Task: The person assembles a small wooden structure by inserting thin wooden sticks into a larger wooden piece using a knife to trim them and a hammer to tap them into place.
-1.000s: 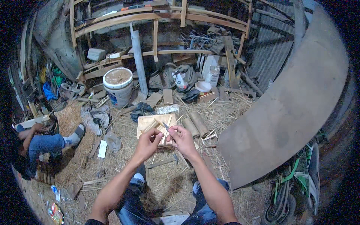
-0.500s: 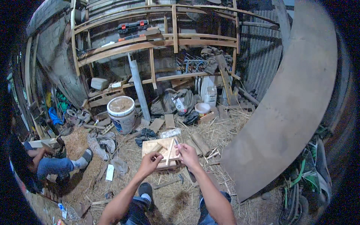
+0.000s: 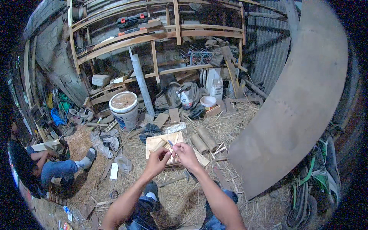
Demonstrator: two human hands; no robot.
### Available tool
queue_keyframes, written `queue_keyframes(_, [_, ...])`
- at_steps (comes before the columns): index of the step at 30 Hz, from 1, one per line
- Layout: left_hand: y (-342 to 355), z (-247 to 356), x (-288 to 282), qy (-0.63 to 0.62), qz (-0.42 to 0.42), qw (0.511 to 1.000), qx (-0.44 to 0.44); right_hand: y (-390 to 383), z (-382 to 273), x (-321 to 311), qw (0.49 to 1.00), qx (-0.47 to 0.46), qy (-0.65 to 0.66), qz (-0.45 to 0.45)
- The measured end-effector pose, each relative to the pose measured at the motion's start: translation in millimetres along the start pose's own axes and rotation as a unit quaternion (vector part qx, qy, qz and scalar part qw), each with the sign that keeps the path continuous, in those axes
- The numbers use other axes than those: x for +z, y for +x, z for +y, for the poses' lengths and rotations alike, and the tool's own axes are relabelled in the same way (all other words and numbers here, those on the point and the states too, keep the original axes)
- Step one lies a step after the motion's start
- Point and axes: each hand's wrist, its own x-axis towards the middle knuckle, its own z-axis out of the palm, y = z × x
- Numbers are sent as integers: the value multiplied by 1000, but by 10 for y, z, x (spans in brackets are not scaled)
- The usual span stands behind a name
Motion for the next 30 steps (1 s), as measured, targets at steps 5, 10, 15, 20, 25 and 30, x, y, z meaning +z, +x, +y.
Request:
queue_keyframes(5, [4, 45, -94, 71, -34, 997, 6, 25, -4, -26, 999, -10, 18, -35])
queue_keyframes(10, [13, 19, -95, 35, -34, 998, 43, 27, -29, -75, 998, -10, 25, -56])
queue_keyframes(15, [-23, 126, -132, 56, -59, 996, 36, 32, -15, -97, 998, -9, 24, -62])
queue_keyframes(20, [-8, 56, -133, 59, -26, 996, 59, 32, -44, -76, 998, -7, 35, -51])
queue_keyframes(25, [-7, 41, -125, 65, -25, 996, 64, 3, -151, -127, 998, -4, 55, -6])
queue_keyframes(30, [-23, 30, -124, 60, -17, 995, 78, -24, -151, -72, 999, 13, 29, -21])
